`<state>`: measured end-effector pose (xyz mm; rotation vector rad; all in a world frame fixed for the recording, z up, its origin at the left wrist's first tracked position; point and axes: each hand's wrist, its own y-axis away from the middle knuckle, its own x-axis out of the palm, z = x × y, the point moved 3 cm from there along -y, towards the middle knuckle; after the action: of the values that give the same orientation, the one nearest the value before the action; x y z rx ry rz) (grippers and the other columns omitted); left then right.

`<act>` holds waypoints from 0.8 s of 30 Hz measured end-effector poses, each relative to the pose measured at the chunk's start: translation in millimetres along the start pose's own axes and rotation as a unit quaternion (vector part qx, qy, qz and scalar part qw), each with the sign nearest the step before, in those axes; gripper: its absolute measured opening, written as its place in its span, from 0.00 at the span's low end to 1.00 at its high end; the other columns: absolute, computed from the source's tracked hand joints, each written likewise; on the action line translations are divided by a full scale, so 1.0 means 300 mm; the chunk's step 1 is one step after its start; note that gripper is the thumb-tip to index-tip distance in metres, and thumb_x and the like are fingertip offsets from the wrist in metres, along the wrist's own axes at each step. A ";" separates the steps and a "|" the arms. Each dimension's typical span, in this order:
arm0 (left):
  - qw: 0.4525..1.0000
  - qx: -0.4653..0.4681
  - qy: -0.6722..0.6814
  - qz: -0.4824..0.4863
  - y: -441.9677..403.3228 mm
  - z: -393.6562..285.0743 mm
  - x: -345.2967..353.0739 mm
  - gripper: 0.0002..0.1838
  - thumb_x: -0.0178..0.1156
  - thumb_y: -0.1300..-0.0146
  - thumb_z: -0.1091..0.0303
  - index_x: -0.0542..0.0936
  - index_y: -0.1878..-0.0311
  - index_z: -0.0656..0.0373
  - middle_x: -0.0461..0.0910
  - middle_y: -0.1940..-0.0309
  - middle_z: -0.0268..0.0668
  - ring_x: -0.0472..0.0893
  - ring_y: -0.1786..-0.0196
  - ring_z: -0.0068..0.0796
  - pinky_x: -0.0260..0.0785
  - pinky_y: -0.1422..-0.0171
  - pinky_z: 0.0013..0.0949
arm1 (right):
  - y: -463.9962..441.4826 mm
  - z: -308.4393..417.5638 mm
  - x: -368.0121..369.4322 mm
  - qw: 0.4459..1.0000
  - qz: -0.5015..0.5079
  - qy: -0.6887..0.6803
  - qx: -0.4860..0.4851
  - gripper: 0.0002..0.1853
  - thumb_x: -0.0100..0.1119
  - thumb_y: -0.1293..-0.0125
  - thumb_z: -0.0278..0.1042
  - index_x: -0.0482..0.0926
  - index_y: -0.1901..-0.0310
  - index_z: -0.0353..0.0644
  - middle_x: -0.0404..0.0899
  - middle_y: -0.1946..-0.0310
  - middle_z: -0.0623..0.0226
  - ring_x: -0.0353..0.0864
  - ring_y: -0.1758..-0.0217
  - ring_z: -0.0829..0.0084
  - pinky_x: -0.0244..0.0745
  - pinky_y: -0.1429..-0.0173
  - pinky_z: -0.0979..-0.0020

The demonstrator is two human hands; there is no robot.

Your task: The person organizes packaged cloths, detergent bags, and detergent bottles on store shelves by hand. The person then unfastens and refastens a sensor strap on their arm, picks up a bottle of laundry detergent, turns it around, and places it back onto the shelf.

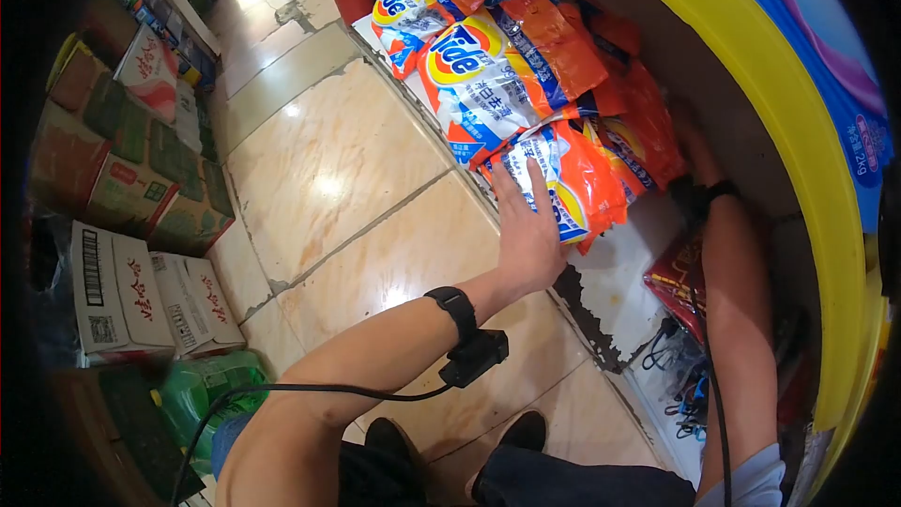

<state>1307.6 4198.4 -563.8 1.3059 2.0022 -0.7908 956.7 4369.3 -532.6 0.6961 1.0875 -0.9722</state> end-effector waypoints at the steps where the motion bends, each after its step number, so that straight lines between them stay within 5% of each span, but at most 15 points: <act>1: 1.000 0.001 0.001 -0.004 0.000 -0.002 -0.003 0.65 0.76 0.50 0.65 0.34 0.25 0.77 0.32 0.31 0.84 0.39 0.26 0.85 0.41 0.21 0.65 | 0.011 0.000 -0.002 1.000 -0.002 0.002 -0.003 0.32 0.66 0.38 0.40 0.71 0.36 0.33 0.78 0.43 0.40 0.79 0.40 0.46 0.74 0.38 0.56; 8: 1.000 -0.002 -0.005 -0.006 0.002 -0.002 0.003 0.66 0.76 0.51 0.65 0.34 0.25 0.77 0.32 0.30 0.83 0.39 0.26 0.85 0.41 0.21 0.65 | 0.112 -0.001 0.000 1.000 -0.011 0.006 -0.021 0.31 0.65 0.37 0.40 0.71 0.35 0.35 0.78 0.43 0.41 0.79 0.40 0.46 0.73 0.37 0.55; 16: 1.000 0.004 0.015 -0.013 0.000 0.002 0.003 0.67 0.79 0.53 0.62 0.39 0.20 0.56 0.31 0.29 0.80 0.38 0.25 0.83 0.41 0.21 0.63 | 0.198 0.041 -0.092 0.998 -0.037 0.027 -0.041 0.30 0.63 0.35 0.40 0.70 0.34 0.37 0.78 0.43 0.41 0.78 0.39 0.45 0.73 0.37 0.55; 24: 0.999 0.049 0.020 -0.012 0.032 -0.029 0.021 0.64 0.78 0.53 0.63 0.44 0.19 0.52 0.35 0.29 0.79 0.39 0.26 0.84 0.42 0.23 0.66 | 0.334 0.064 -0.113 0.992 -0.090 0.042 -0.079 0.28 0.59 0.32 0.43 0.71 0.35 0.35 0.78 0.42 0.41 0.79 0.39 0.47 0.73 0.37 0.57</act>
<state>1313.1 4211.6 -564.5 1.3652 2.0355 -0.8911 1049.9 4406.1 -493.4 0.5197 1.3046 -1.0043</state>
